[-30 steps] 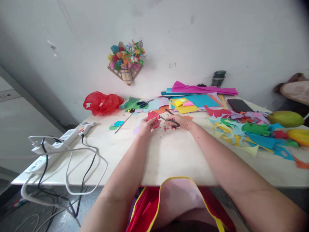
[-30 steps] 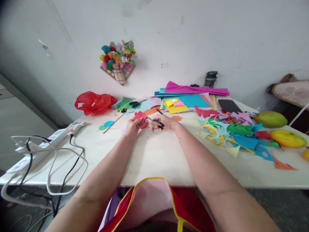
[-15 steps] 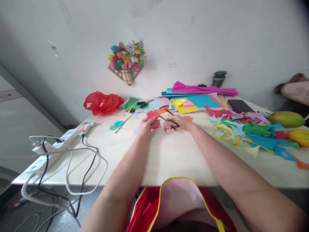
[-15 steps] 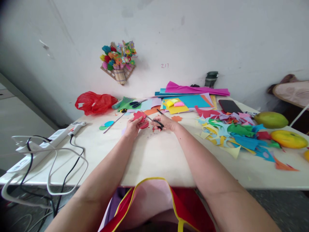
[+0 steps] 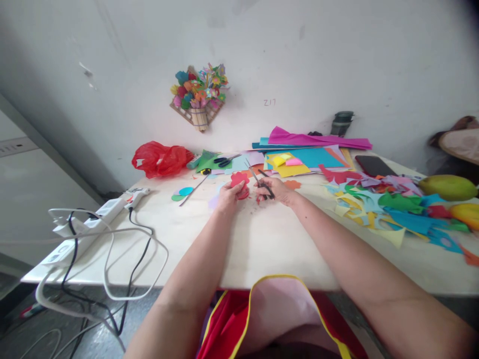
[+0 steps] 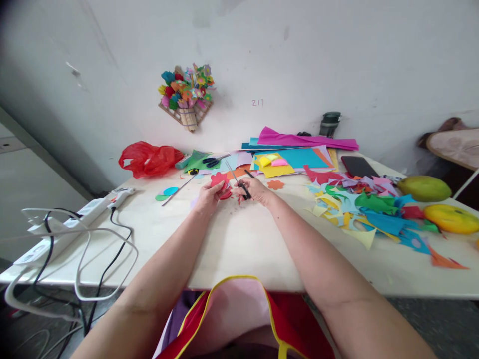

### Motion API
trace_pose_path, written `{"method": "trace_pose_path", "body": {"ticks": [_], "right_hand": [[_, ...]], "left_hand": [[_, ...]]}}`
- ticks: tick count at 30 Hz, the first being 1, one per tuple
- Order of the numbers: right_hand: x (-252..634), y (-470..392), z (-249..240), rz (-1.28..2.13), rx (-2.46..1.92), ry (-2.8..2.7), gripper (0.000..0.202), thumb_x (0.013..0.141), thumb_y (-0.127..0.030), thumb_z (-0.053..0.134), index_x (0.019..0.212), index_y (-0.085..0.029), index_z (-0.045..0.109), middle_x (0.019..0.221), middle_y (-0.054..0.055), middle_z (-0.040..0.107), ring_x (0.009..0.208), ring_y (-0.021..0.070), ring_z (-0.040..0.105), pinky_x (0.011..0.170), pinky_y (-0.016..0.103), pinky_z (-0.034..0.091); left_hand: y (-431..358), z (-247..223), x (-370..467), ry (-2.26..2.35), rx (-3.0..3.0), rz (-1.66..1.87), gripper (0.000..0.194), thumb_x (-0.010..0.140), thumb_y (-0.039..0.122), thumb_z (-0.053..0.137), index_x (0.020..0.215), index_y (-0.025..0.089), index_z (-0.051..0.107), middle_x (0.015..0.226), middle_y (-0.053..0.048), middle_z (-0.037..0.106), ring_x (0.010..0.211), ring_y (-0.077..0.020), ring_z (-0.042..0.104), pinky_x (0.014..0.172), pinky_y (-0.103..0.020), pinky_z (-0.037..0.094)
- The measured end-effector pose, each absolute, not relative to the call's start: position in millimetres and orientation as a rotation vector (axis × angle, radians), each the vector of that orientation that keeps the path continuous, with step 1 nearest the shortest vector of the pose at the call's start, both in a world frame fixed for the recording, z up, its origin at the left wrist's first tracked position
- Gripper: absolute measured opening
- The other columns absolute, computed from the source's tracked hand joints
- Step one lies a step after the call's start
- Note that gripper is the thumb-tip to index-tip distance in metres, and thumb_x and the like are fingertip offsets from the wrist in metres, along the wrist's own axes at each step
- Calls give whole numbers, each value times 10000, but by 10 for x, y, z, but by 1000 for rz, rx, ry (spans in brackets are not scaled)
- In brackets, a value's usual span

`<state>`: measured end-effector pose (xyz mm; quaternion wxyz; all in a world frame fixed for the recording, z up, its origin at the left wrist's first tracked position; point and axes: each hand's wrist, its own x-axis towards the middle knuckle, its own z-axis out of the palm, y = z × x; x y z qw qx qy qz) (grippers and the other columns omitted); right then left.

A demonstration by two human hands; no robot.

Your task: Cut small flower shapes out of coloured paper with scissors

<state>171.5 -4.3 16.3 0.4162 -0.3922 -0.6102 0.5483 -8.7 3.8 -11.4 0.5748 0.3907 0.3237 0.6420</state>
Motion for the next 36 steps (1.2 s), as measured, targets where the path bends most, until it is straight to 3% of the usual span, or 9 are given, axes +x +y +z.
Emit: {"method": "trace_pose_path", "body": {"ticks": [9, 17, 25, 28, 32, 34, 36], "right_hand": [[1635, -23, 191, 1280, -950, -1335, 516, 454, -244, 923, 857, -178, 608, 573, -49, 642, 516, 124, 615, 489, 216, 440], [1615, -25, 226, 1208, -975, -1293, 388, 554, -198, 858, 836, -191, 590, 536, -63, 580, 469, 119, 572, 447, 219, 418], [1627, -16, 204, 1211, -973, -1322, 345, 561, -131, 802, 834, -187, 598, 550, -60, 584, 479, 120, 573, 459, 219, 416], [1634, -24, 206, 1209, -967, -1333, 343, 553, -107, 784, 836, -183, 605, 562, -55, 598, 493, 121, 579, 473, 220, 426], [1641, -43, 228, 1225, -964, -1329, 355, 530, -91, 765, 836, -178, 608, 558, -55, 608, 478, 113, 562, 468, 218, 426], [1644, -50, 236, 1233, -960, -1347, 355, 524, -92, 760, 832, -180, 608, 559, -54, 616, 471, 108, 552, 463, 216, 424], [1645, -53, 238, 1241, -953, -1378, 346, 528, -98, 760, 826, -181, 607, 550, -55, 609, 471, 107, 550, 464, 213, 423]], "left_hand": [[-11, -110, -56, 755, 973, 1376, 421, 466, 316, 950, 738, 130, 688, 704, -33, 700, 611, -134, 637, 696, -310, 548], [-42, -105, -43, 747, 986, 1300, 345, 524, 223, 914, 799, 123, 733, 787, -61, 743, 680, -179, 677, 745, -352, 566], [-49, -122, -39, 726, 987, 1284, 334, 549, 206, 904, 823, 116, 735, 803, -73, 746, 705, -186, 689, 768, -346, 573], [-14, -131, -50, 751, 976, 1278, 352, 612, 333, 897, 847, 138, 722, 788, -71, 737, 723, -205, 693, 763, -366, 581], [63, -136, -104, 775, 869, 1301, 519, 728, 684, 714, 732, 167, 675, 664, -75, 688, 661, -223, 676, 684, -380, 583], [86, -140, -134, 763, 860, 1295, 532, 736, 704, 690, 696, 174, 666, 666, -86, 695, 676, -237, 681, 666, -383, 578], [87, -145, -152, 736, 909, 1308, 430, 713, 585, 782, 721, 165, 688, 682, -84, 707, 677, -235, 685, 668, -373, 568]]}}
